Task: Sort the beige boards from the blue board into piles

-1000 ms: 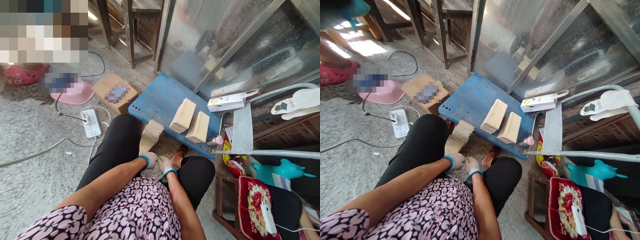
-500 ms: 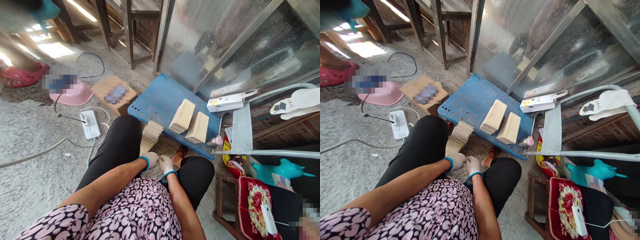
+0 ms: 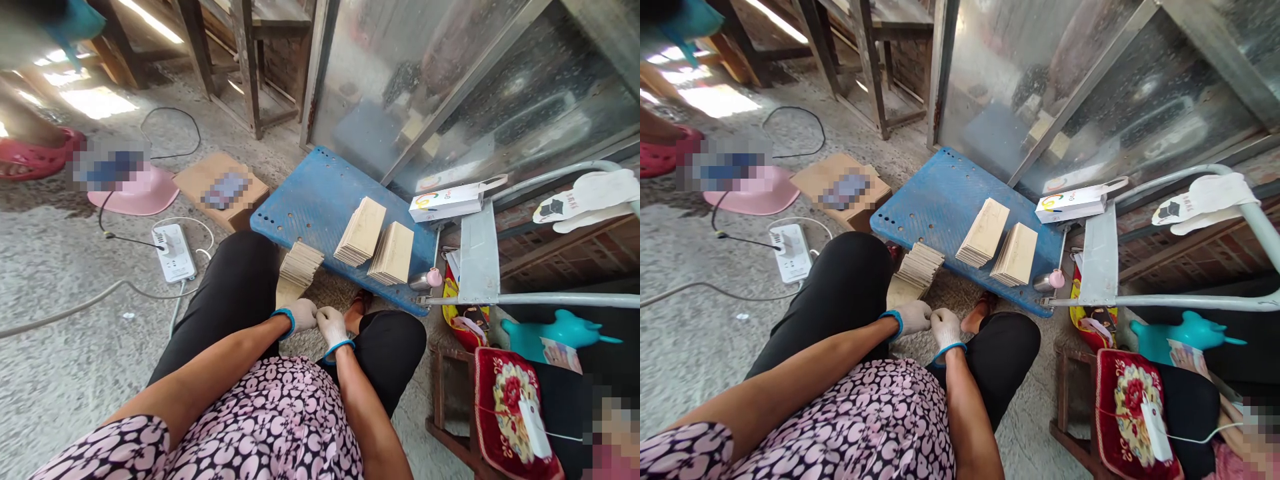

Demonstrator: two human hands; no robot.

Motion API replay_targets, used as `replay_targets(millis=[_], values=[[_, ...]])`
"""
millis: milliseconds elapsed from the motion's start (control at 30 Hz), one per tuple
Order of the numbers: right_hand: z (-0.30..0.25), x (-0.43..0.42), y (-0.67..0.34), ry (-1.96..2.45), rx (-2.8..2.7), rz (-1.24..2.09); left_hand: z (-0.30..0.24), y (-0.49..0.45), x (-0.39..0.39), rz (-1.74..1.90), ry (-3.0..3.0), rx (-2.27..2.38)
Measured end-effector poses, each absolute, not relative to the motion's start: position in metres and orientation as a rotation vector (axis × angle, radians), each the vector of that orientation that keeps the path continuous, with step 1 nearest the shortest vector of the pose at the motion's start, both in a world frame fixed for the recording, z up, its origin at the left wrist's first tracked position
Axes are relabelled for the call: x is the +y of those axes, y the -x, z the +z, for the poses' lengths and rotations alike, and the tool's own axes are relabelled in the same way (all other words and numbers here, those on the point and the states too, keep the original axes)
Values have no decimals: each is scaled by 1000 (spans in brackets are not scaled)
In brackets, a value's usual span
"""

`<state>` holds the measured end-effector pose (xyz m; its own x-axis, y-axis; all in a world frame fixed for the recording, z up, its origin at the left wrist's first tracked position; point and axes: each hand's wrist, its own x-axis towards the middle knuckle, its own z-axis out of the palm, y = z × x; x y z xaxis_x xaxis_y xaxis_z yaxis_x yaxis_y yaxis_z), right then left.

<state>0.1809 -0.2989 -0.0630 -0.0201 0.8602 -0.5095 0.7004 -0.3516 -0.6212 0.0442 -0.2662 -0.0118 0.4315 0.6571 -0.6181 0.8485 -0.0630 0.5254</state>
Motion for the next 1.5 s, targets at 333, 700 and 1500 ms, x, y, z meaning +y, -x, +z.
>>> replay_targets(millis=[333,700,1500], values=[[-62,-298,-180,1967,-1359,1405,-7,-47,-270,-78,-1567,1342],[-71,-304,-167,1892,-1152,1589,-49,-53,-277,-22,-1159,1130],[-51,-296,-176,1937,-1138,1470,-32,-58,-272,49,-1353,1329]])
